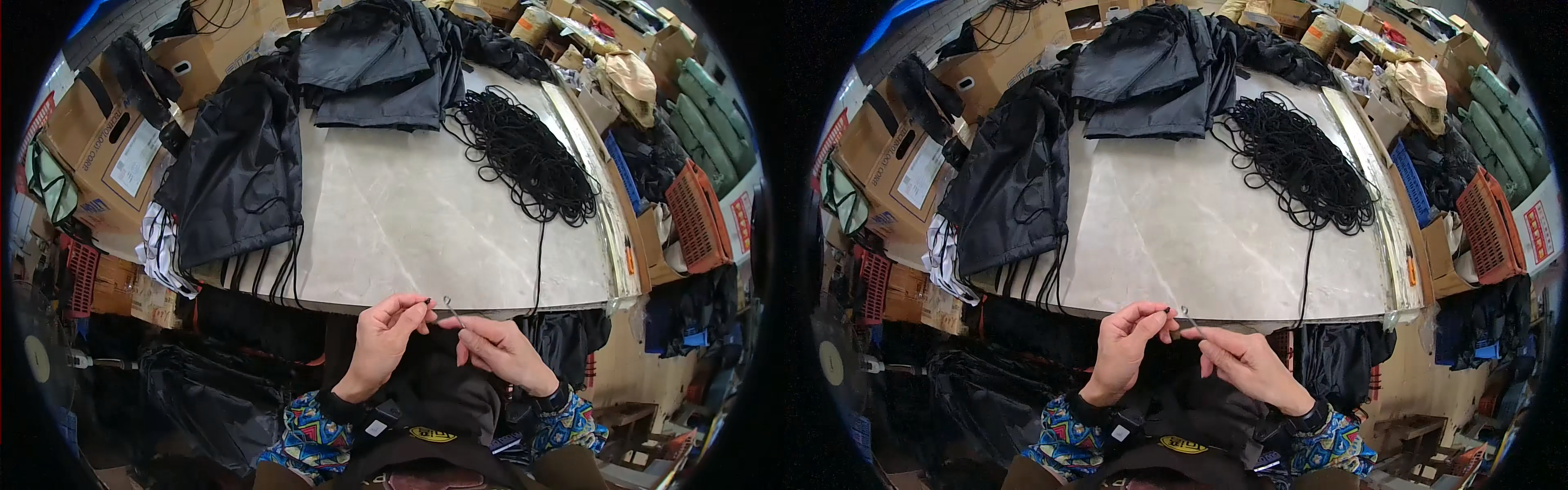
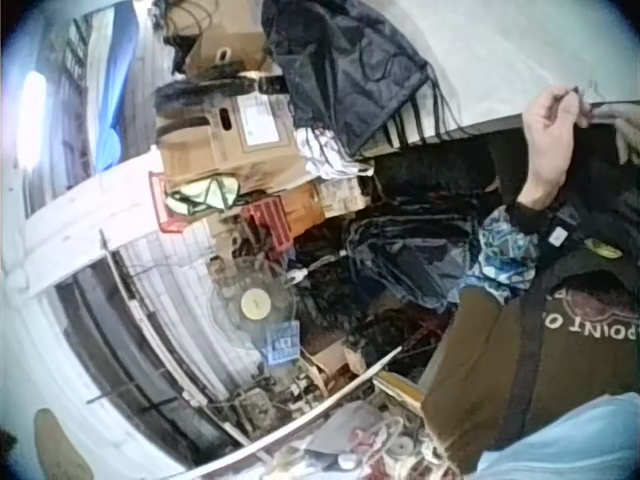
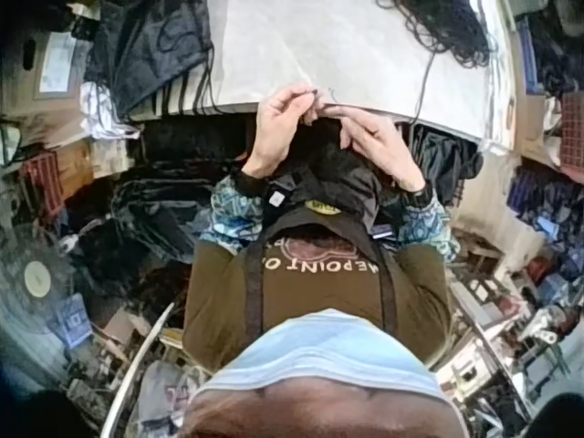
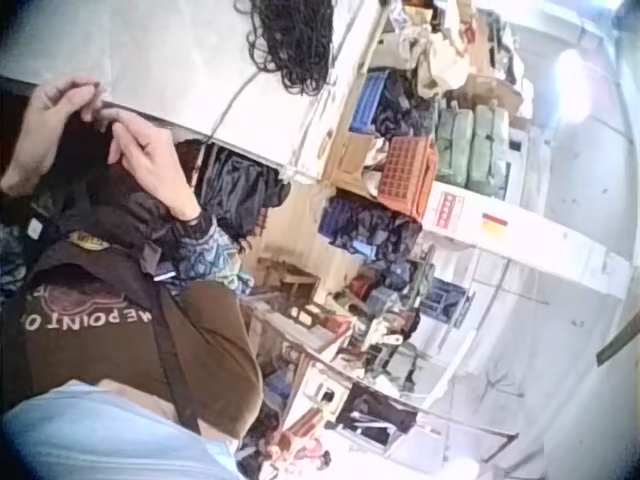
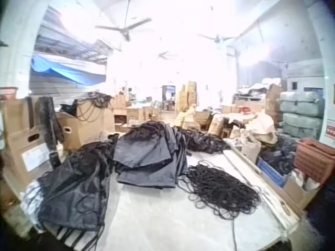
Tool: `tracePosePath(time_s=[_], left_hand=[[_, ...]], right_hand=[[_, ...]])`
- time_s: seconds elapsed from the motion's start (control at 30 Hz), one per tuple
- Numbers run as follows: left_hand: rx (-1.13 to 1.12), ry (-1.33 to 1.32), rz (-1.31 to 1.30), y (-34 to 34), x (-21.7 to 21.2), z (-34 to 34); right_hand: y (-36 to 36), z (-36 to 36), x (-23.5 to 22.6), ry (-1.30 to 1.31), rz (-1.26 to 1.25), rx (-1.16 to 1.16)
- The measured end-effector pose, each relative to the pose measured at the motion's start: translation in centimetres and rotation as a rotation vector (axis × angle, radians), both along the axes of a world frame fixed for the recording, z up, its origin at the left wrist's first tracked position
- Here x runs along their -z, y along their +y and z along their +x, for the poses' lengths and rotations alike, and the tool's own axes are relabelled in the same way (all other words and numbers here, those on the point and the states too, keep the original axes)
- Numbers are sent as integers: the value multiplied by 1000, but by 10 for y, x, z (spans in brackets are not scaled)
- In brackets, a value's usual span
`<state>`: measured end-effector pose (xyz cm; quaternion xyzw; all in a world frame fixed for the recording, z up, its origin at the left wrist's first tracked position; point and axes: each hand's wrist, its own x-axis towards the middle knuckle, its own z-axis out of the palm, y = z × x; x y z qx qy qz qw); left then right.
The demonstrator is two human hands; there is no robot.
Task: The person assembles black drawstring bags by threading black cords through the top hems. They use a metal tool to pull the cords through the fabric channels, then tie the ends of the cords together. The process is repeated for multiple bags on a workbench in a warehouse setting.
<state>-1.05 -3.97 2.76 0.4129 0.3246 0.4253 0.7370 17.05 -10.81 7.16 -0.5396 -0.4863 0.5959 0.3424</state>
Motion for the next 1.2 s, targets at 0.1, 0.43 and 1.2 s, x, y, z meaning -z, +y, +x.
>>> tracePosePath(time_s=[0.1,0.43,1.2], left_hand=[[-15,83,39,-2,0,0],[22,239,144,-6,2,-2],[-183,419,536,95,6,49]], right_hand=[[0,1,-5,203,-210,-67],[1,2,6,272,-253,-65],[-22,26,-45,-510,665,-151]])
